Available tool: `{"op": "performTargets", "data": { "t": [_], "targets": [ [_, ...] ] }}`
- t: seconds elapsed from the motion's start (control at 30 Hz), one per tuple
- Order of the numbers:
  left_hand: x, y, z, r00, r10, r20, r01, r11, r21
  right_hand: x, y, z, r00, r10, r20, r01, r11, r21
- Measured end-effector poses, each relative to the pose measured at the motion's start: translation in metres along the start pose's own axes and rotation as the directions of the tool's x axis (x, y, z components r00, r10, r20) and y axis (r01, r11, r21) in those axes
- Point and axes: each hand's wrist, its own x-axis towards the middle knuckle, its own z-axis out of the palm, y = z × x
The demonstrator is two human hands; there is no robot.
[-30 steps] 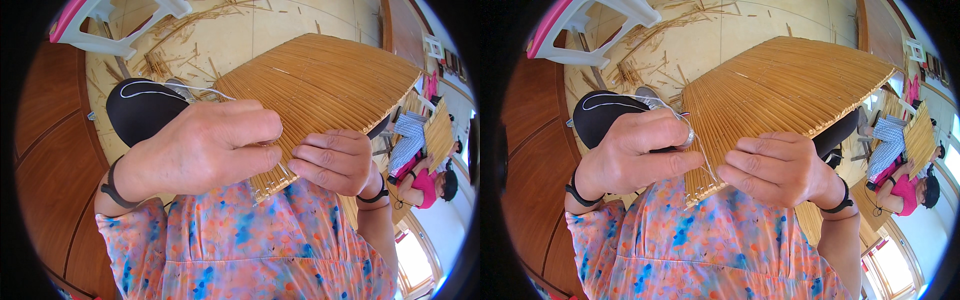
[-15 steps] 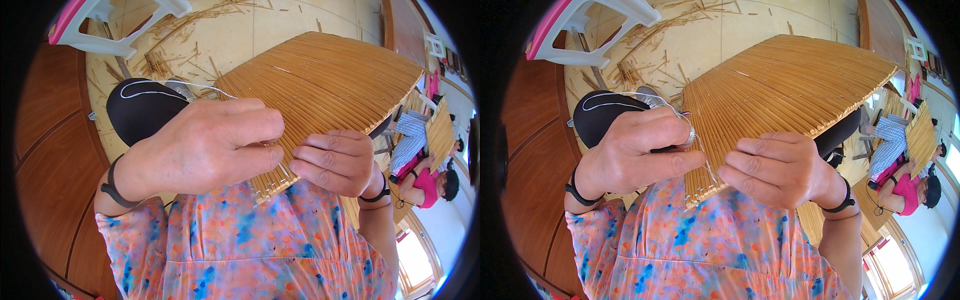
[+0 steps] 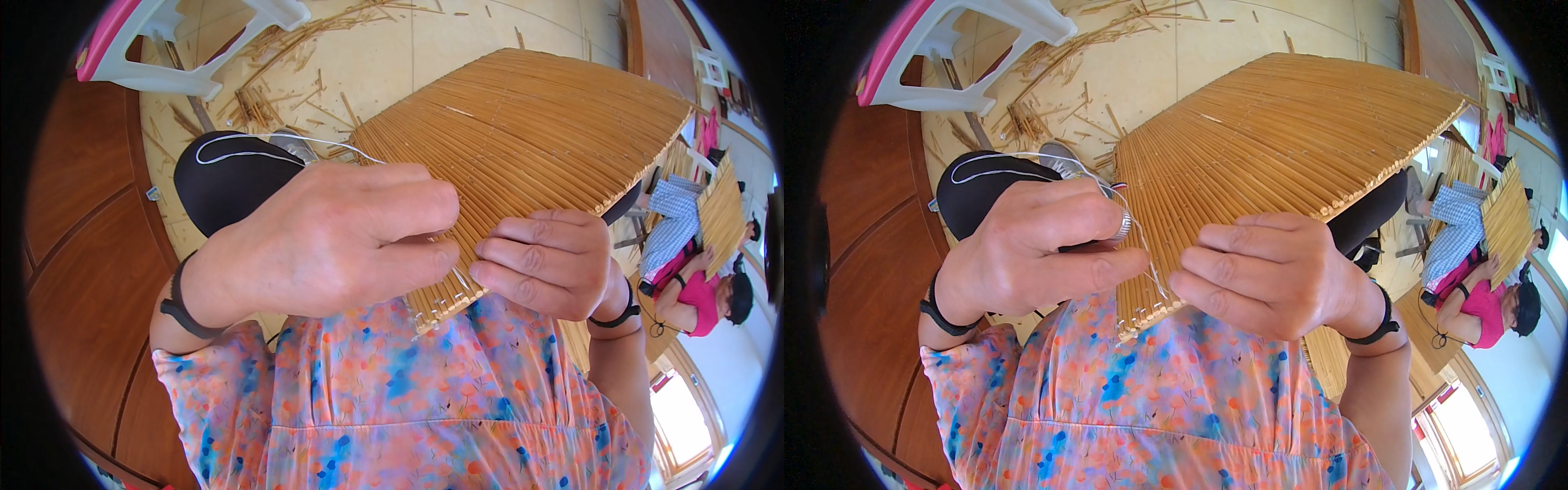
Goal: The person is binding the edge of a bamboo mat with thread and a needle, pulling the thread through the bamboo slats to secure them.
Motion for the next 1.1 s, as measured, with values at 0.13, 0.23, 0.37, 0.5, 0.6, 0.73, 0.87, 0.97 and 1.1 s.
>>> {"op": "performTargets", "data": {
  "t": [0.13,0.23,0.37,0.5,0.6,0.73,0.87,0.97,1.1],
  "targets": [
    [0.003,-0.001,0.001,1.0,0.002,-0.005,-0.002,1.0,0.001,0.0,-0.001,-0.001,1.0,0.009,-0.006,-0.009,1.0,0.007],
    [0.004,0.0,0.001,0.999,-0.018,-0.031,0.018,1.0,-0.007,0.0,0.001,-0.001,1.0,0.003,0.001,-0.003,1.0,0.007],
    [0.005,0.003,0.0,0.998,-0.055,-0.026,0.054,0.998,-0.026,0.0,0.0,-0.002,1.0,0.004,0.005,-0.004,1.0,0.004],
    [0.005,0.003,0.0,0.998,-0.049,-0.027,0.049,0.999,-0.021,0.001,0.0,-0.003,1.0,0.002,0.01,-0.002,1.0,0.008],
    [0.005,0.003,0.0,0.997,-0.074,-0.027,0.073,0.997,-0.026,0.0,0.0,-0.002,1.0,0.005,0.016,-0.005,1.0,0.008],
    [0.012,0.007,-0.006,0.998,0.063,0.021,-0.065,0.996,0.067,-0.001,0.0,-0.003,1.0,-0.009,0.014,0.009,1.0,-0.001],
    [0.022,0.006,-0.008,0.995,0.058,0.077,-0.06,0.998,0.026,-0.001,0.001,-0.003,1.0,-0.014,-0.024,0.015,0.999,0.028],
    [0.03,0.004,-0.012,0.991,0.063,0.115,-0.059,0.998,-0.032,0.0,0.006,-0.005,0.999,-0.026,-0.043,0.028,0.999,0.04],
    [0.042,-0.006,-0.018,0.94,0.29,0.178,-0.3,0.953,0.037,0.002,0.012,-0.009,0.996,-0.058,-0.073,0.06,0.998,0.036]
  ]
}}
